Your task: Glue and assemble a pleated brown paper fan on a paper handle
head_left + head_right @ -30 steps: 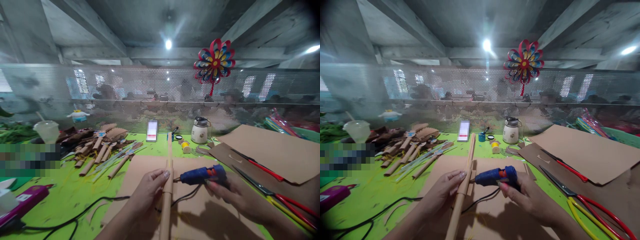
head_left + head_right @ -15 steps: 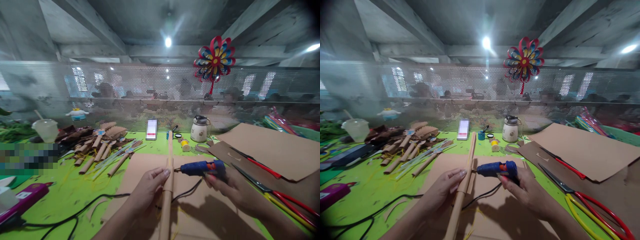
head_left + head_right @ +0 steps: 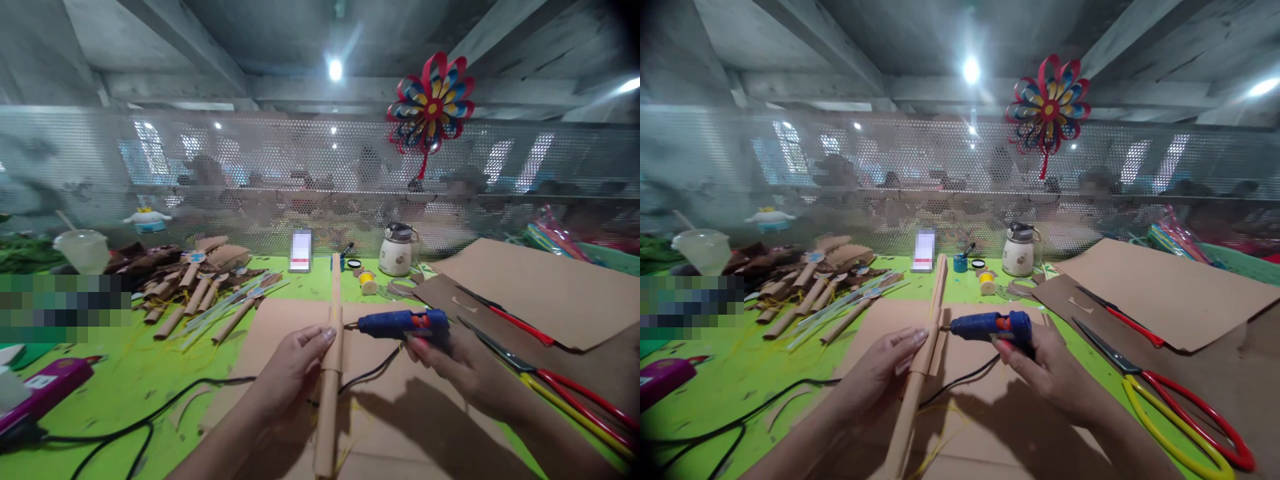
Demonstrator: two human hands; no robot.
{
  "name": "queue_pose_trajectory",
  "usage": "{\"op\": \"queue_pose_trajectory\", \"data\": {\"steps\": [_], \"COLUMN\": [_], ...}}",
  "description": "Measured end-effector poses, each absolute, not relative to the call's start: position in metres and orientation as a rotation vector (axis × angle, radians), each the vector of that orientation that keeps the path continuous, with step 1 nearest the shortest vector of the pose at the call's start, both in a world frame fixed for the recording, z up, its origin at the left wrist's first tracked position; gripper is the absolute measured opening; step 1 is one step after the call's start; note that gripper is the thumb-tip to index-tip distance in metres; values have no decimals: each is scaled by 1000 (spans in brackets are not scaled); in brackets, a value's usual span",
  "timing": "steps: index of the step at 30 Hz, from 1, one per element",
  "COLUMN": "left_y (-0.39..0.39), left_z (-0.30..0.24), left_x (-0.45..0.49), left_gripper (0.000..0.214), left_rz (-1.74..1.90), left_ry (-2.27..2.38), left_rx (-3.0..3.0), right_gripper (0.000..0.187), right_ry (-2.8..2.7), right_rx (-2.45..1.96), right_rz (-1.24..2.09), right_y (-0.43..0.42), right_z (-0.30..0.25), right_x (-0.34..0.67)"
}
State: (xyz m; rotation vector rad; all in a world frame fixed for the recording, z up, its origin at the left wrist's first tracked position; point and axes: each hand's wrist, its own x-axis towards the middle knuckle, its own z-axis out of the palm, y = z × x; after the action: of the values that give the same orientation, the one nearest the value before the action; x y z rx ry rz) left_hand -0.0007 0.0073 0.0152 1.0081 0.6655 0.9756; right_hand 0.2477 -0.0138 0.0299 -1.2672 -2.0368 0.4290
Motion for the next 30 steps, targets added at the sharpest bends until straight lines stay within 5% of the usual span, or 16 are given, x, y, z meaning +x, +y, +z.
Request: {"op": "queue_pose_trajectory", "data": {"steps": [30], "left_y": [7], "left_z": [15], "left_x": [-2], "left_gripper": [28], "left_rz": [980], "left_ry": [719], "left_rx": [1026], "right_gripper": [24], "right_ry": [-1997], "right_rx": [-1248], "right_rz": [514], "right_y": [-17], "right_z": [26], "right_x": [260]}}
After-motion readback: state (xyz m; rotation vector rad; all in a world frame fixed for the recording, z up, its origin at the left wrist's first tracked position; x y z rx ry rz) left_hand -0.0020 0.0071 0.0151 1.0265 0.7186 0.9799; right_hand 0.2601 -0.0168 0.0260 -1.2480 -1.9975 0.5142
